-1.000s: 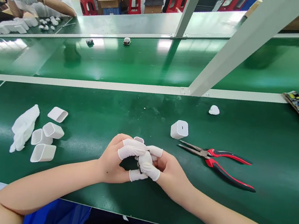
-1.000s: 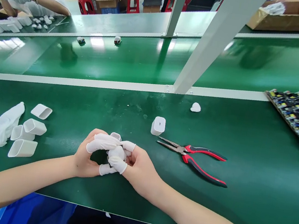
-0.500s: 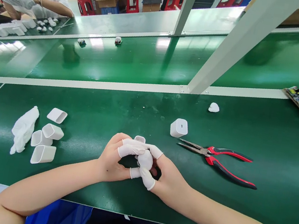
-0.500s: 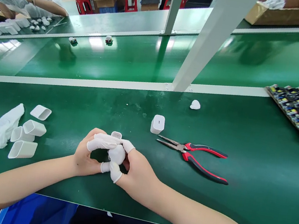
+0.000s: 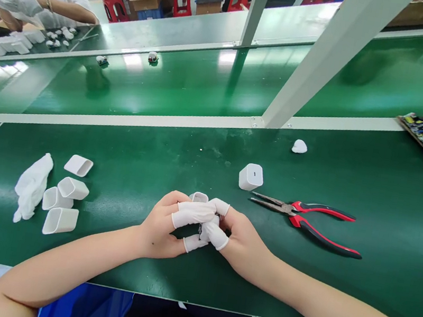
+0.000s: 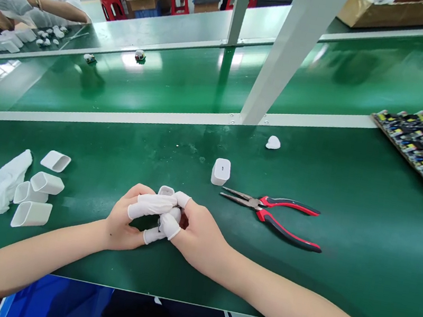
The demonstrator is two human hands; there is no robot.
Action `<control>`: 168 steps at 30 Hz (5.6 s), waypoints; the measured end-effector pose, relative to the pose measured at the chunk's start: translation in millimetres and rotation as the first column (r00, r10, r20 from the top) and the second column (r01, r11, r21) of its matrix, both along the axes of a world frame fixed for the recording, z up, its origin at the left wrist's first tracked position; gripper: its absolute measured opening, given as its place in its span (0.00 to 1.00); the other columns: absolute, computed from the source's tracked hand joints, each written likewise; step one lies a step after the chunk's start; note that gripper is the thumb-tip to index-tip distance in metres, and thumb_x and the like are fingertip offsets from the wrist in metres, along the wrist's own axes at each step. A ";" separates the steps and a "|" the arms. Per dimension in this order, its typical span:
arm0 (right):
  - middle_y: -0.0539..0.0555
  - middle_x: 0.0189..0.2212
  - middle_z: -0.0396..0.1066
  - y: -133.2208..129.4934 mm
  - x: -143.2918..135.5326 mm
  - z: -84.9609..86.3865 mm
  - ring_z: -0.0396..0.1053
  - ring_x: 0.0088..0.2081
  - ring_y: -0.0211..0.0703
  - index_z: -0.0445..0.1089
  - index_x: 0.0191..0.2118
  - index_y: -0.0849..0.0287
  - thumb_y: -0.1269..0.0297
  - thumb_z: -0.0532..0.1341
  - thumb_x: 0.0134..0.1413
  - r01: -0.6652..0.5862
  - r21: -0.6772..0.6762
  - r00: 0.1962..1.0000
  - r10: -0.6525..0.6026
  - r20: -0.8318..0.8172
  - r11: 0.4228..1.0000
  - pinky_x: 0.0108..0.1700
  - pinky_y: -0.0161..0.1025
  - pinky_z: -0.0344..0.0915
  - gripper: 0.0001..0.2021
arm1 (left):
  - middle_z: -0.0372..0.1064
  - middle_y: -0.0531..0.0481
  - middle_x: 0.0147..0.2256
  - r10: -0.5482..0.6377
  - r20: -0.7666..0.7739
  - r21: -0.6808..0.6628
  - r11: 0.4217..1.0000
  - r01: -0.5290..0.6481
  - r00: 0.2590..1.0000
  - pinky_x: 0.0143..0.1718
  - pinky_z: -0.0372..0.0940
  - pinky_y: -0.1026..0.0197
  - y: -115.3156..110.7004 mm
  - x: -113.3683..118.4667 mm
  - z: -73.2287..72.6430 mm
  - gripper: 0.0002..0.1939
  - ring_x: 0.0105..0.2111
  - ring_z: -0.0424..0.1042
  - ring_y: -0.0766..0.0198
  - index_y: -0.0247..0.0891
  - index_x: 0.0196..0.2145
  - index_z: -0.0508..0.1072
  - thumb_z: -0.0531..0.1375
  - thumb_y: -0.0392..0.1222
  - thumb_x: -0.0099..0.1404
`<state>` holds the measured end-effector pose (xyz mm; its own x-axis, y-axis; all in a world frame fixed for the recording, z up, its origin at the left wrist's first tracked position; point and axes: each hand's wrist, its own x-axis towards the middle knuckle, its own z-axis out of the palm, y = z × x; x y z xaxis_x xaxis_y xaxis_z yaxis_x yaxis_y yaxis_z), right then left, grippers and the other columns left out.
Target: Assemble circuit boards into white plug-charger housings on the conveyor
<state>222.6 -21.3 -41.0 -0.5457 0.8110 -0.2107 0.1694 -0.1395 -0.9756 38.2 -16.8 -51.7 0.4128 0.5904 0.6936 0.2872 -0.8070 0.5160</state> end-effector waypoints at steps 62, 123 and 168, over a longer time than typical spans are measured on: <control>0.46 0.25 0.54 0.0 -2.8 -4.3 0.47 0.27 0.34 0.64 0.33 0.61 0.52 0.53 0.62 -0.044 -0.174 0.963 -0.005 -0.270 0.984 0.31 0.35 0.48 0.16 | 0.63 0.43 0.48 -0.050 0.005 -0.204 0.978 0.050 0.999 0.48 0.64 0.52 3.2 -3.7 -7.1 0.24 0.48 0.62 0.55 0.43 0.50 0.66 0.65 0.44 0.58; 0.44 0.20 0.52 7.6 -8.9 -0.4 0.45 0.21 0.30 0.60 0.27 0.60 0.46 0.57 0.54 -0.082 -0.336 0.947 -0.031 -0.319 0.938 0.23 0.34 0.44 0.20 | 0.71 0.44 0.39 -0.014 0.075 -0.179 0.983 0.027 0.997 0.39 0.69 0.57 4.7 0.2 -5.6 0.25 0.40 0.70 0.58 0.42 0.47 0.69 0.67 0.52 0.55; 0.45 0.25 0.53 11.6 -4.1 7.9 0.47 0.25 0.32 0.62 0.34 0.60 0.55 0.61 0.54 -0.171 -0.284 0.969 0.109 -0.221 0.943 0.27 0.33 0.45 0.13 | 0.69 0.43 0.43 0.030 0.031 -0.202 0.979 -0.023 0.999 0.40 0.68 0.56 3.1 -1.1 -8.1 0.26 0.43 0.68 0.57 0.42 0.50 0.68 0.67 0.48 0.56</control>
